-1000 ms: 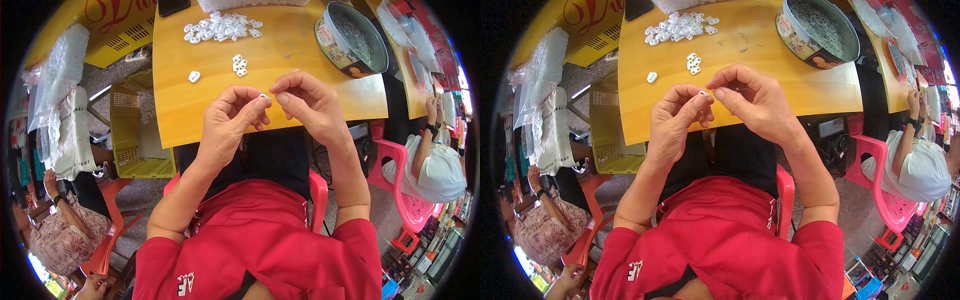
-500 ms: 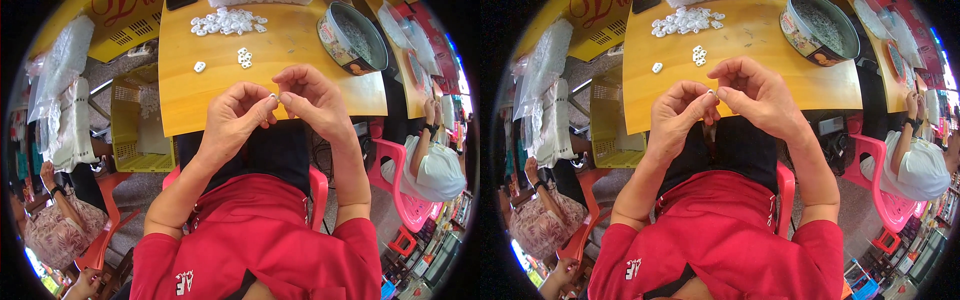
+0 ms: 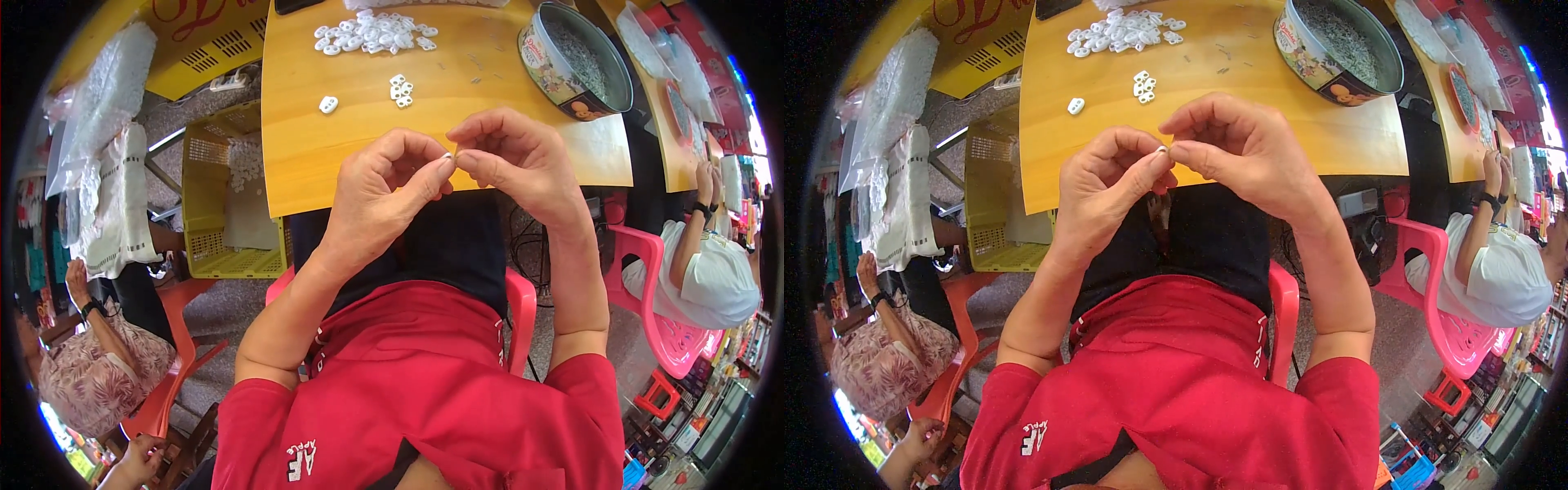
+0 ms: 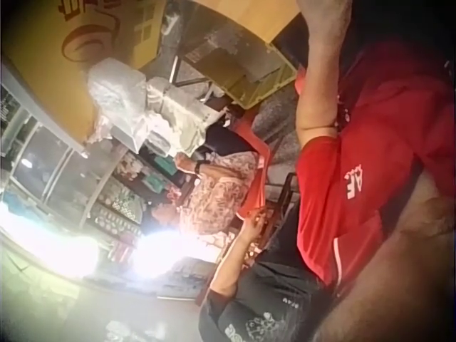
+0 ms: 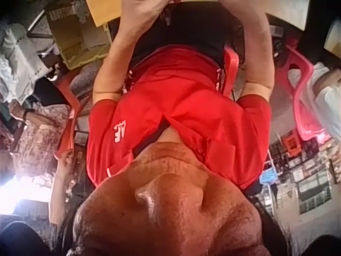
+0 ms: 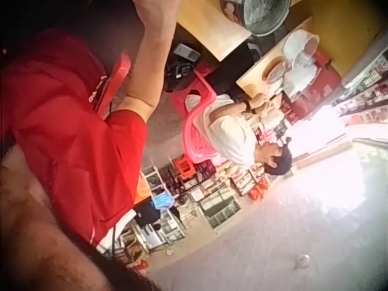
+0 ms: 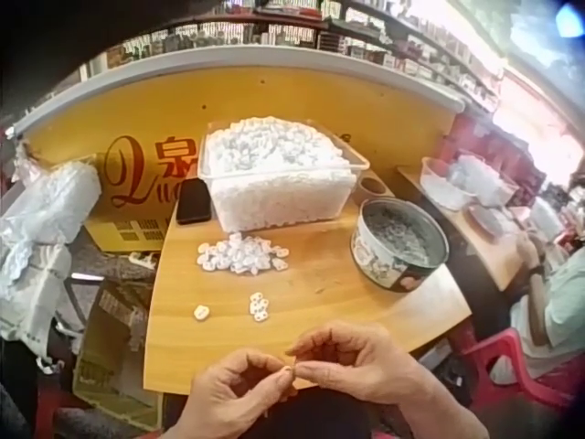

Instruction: Assembling white plastic parts by inserting small metal pins into the holes by hand.

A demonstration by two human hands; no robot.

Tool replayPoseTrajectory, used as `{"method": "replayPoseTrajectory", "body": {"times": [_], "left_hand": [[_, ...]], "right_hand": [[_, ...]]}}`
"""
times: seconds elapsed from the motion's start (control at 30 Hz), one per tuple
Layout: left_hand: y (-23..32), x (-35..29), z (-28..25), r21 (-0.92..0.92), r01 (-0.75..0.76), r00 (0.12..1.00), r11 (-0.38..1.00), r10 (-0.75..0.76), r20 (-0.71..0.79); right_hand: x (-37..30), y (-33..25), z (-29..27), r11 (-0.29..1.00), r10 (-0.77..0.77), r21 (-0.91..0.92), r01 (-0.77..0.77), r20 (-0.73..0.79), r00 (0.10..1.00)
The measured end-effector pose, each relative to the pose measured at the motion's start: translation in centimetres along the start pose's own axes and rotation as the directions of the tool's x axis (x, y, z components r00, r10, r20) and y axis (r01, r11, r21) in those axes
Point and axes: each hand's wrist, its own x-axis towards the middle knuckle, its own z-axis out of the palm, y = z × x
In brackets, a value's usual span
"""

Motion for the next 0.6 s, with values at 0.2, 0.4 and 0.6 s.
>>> {"method": "replayPoseTrajectory", "body": {"times": [0.2, 0.4, 0.6], "left_hand": [[-0.1, 0.1, 0.0, -0.076, -0.004, 1.0, 0.997, 0.004, 0.003], [-0.5, 0.3, 0.1, -0.107, -0.001, 1.0, 0.994, 0.002, 0.007], [-1.2, 0.3, 0.6, -0.044, -0.06, 0.998, 0.997, 0.06, -0.003]], "right_hand": [[-0.2, 1.2, 0.3, 0.995, 0.008, 0.099, 0.001, -0.088, 0.996], [-0.3, 2.2, 1.1, 0.972, -0.047, 0.222, 0.078, -0.141, 0.989], [-0.6, 2.7, 1.6, 0.975, -0.069, 0.192, 0.107, -0.198, 0.978]]}}
